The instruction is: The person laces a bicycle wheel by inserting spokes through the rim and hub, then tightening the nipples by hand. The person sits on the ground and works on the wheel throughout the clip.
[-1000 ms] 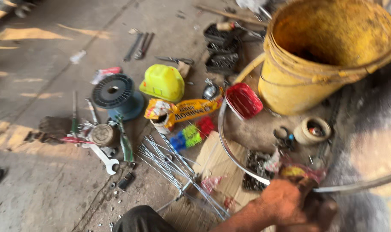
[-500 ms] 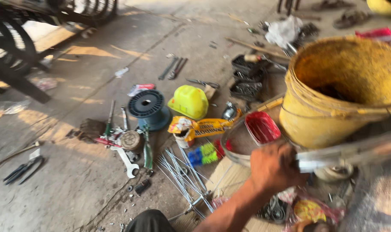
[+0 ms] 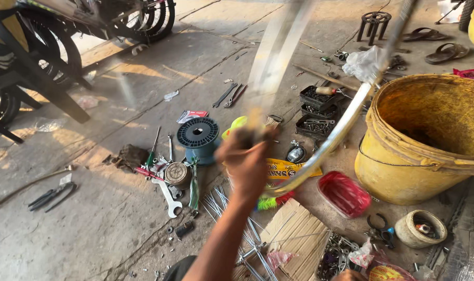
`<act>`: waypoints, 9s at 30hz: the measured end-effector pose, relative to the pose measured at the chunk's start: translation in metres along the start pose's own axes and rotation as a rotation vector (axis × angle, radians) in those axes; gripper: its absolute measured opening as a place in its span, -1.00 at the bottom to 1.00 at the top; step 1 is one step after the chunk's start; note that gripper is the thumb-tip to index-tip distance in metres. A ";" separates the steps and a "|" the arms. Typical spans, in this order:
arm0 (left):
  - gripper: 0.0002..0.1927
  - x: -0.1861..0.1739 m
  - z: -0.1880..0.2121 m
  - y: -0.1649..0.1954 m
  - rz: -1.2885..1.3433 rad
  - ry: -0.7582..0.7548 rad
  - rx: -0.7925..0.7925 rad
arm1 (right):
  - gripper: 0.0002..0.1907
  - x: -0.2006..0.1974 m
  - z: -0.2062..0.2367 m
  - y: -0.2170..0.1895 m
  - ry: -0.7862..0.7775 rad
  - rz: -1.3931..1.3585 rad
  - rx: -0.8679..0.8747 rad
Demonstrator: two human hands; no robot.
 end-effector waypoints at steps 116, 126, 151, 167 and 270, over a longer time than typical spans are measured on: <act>-0.87 -0.780 0.164 -0.037 -0.689 0.780 -0.149 | -0.67 0.418 0.465 0.167 -1.142 0.539 0.579; -0.78 -0.805 0.194 -0.063 -0.608 0.782 -0.093 | -0.73 0.399 0.468 0.189 -1.115 0.705 0.774; -0.75 -0.847 0.238 -0.104 -0.579 1.265 -1.127 | -0.67 0.395 0.469 0.182 -1.029 0.616 0.652; -0.59 -0.773 0.227 -0.112 -1.025 0.004 -1.237 | -0.85 0.359 0.512 0.211 -1.431 0.991 0.894; -0.81 -0.272 0.259 -0.109 0.237 -0.067 -0.806 | -0.48 0.270 0.098 -0.084 -0.846 0.833 0.085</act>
Point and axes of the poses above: each hand's wrist, its own z-axis away from the middle knuckle, its own x-axis out of the palm, y = z × x, the point moved 5 cm from there along -z, towards the middle knuckle, and after that the axes turned 11 degrees about x, right-handed, at the moved point
